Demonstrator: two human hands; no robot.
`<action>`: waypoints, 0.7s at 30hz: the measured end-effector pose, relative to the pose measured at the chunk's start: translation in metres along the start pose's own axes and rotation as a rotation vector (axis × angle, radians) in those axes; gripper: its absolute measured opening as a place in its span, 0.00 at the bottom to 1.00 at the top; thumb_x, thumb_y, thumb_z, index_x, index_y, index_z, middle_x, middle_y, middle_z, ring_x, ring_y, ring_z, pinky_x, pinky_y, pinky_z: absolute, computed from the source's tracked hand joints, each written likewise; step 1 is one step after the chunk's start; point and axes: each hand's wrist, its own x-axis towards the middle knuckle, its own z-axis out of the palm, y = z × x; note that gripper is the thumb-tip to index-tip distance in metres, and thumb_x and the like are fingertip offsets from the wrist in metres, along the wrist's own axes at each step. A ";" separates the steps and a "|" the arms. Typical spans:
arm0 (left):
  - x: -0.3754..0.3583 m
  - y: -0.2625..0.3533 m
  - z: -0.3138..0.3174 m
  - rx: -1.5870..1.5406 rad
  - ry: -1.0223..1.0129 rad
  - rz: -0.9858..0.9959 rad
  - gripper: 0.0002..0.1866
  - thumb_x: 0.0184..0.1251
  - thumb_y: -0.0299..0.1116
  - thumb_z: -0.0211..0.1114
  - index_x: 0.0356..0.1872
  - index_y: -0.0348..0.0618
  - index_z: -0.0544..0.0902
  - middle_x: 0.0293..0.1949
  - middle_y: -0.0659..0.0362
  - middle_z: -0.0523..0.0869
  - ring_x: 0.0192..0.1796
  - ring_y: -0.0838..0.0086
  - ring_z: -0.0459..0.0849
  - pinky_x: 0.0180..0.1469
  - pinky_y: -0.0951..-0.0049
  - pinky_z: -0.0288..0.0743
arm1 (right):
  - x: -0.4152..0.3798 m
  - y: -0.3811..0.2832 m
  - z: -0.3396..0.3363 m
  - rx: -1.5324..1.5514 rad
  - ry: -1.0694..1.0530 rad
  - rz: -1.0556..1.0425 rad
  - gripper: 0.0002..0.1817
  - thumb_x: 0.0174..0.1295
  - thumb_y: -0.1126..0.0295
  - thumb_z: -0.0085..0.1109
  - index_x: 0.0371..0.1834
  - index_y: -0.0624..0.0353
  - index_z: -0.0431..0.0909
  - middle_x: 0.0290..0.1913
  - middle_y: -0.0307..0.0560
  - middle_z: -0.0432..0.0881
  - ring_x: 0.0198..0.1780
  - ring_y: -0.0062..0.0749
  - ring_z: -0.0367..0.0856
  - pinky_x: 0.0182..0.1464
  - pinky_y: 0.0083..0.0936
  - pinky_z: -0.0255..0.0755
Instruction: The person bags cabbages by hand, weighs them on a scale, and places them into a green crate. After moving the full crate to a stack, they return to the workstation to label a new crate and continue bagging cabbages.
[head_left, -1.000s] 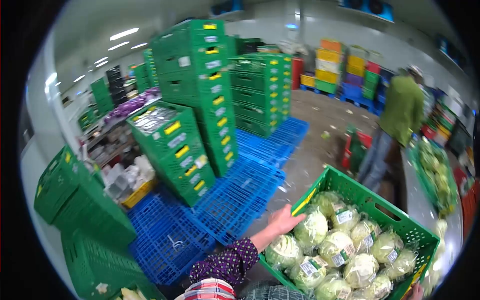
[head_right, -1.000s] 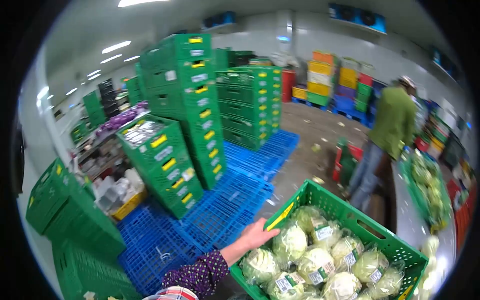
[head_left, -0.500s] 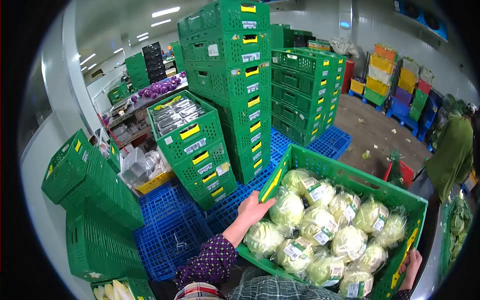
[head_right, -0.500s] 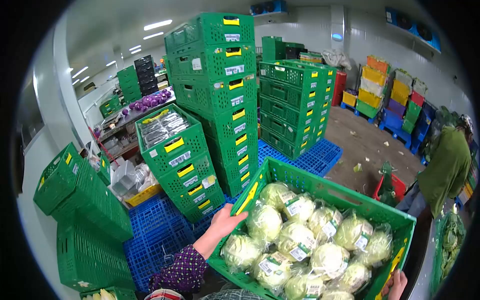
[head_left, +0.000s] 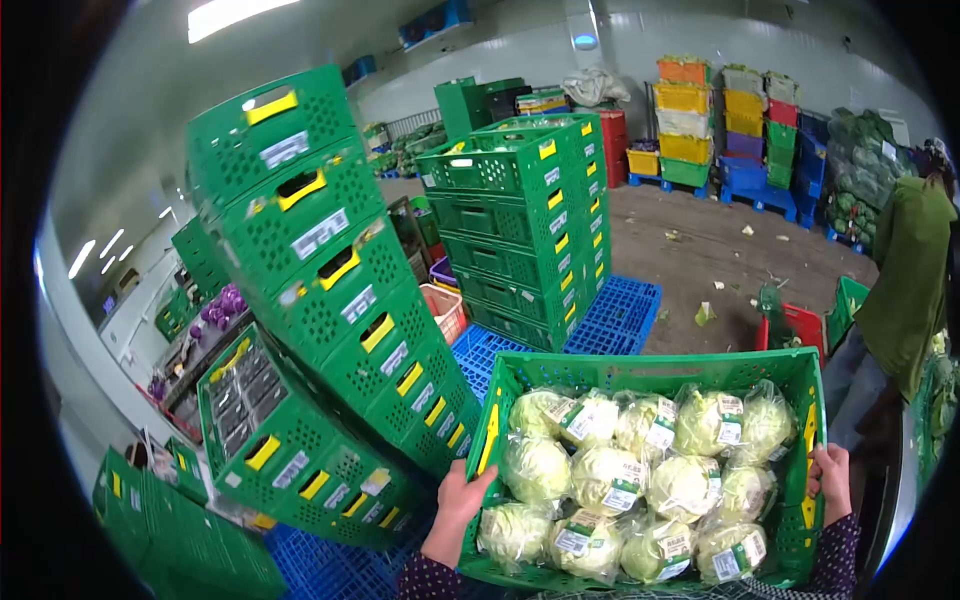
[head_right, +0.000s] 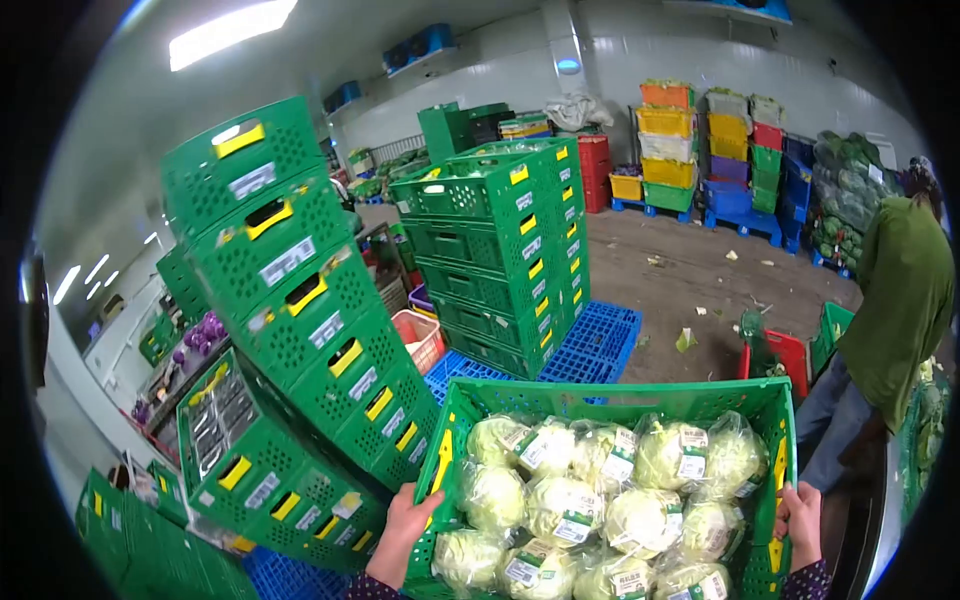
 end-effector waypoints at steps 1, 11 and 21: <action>0.005 0.010 0.000 -0.010 -0.005 0.011 0.28 0.54 0.52 0.68 0.43 0.35 0.78 0.37 0.47 0.85 0.43 0.55 0.84 0.47 0.62 0.74 | 0.006 -0.019 0.002 -0.003 -0.015 0.005 0.15 0.68 0.62 0.50 0.29 0.63 0.69 0.13 0.38 0.63 0.07 0.21 0.60 0.10 0.21 0.54; 0.143 0.022 0.064 0.014 -0.033 -0.165 0.26 0.53 0.50 0.69 0.42 0.37 0.80 0.34 0.50 0.86 0.39 0.59 0.85 0.44 0.64 0.75 | 0.165 -0.027 0.081 -0.045 -0.089 0.090 0.14 0.67 0.64 0.51 0.27 0.63 0.67 0.12 0.39 0.63 0.06 0.22 0.59 0.09 0.22 0.52; 0.357 0.114 -0.008 -0.075 0.104 -0.125 0.21 0.52 0.41 0.71 0.39 0.34 0.80 0.32 0.48 0.85 0.36 0.63 0.84 0.41 0.63 0.75 | 0.287 -0.177 0.245 -0.051 -0.104 0.044 0.14 0.66 0.64 0.52 0.26 0.61 0.67 0.11 0.38 0.63 0.06 0.21 0.59 0.08 0.22 0.53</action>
